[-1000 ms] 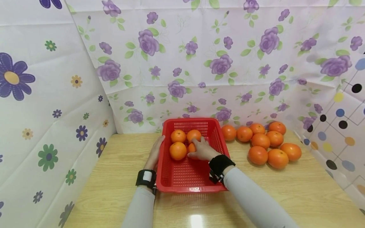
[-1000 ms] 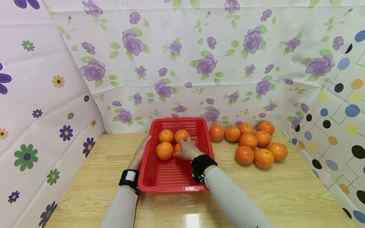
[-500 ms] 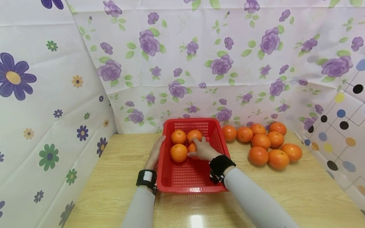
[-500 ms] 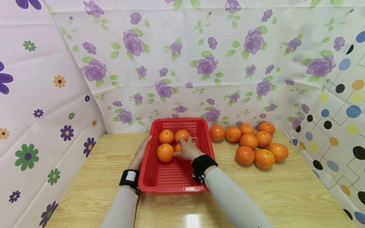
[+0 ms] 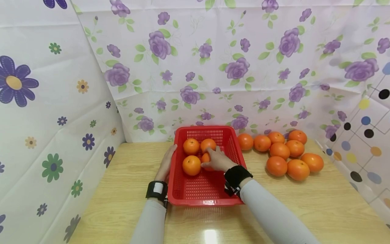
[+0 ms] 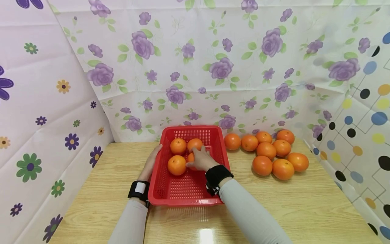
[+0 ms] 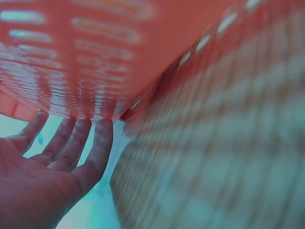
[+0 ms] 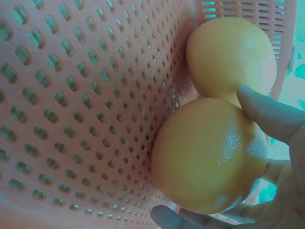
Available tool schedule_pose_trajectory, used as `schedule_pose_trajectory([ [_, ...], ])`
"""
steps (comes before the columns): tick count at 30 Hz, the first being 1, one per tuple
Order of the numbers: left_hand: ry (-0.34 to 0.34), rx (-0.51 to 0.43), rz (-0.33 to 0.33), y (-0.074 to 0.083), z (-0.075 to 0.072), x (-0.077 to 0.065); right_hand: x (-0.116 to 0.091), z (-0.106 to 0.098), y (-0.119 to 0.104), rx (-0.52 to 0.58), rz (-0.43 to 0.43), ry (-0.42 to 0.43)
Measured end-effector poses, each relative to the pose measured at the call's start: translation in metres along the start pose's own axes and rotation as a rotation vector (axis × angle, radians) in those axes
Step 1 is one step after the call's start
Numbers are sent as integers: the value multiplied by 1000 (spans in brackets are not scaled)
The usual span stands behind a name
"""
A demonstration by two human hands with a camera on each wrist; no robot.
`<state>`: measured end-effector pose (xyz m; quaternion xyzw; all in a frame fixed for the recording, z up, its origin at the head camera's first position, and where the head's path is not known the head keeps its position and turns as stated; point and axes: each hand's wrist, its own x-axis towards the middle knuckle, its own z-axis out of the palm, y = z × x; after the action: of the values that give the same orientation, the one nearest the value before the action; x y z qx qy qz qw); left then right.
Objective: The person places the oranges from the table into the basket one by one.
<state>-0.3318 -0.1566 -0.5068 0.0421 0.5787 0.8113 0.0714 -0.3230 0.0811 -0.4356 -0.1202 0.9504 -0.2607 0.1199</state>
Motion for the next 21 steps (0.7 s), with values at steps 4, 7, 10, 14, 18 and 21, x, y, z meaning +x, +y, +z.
schedule_pose_trajectory([
  [4, 14, 15, 1, 0, 0, 1, 0, -1, 0, 11, -2, 7],
  [7, 26, 29, 11, 0, 0, 2, -1, -3, -1, 28, -1, 18],
  [10, 35, 35, 20, -1, 1, 3, -2, -4, -2, 41, -5, 23],
  [14, 40, 35, 15, -1, 1, 3, -3, -6, -3, 47, -6, 21],
  [18, 39, 33, 3, -1, 1, 2, -3, -8, -4, 49, 3, 18],
  [21, 37, 30, -11, 0, 0, 1, -4, -10, -5, 55, 3, 12],
])
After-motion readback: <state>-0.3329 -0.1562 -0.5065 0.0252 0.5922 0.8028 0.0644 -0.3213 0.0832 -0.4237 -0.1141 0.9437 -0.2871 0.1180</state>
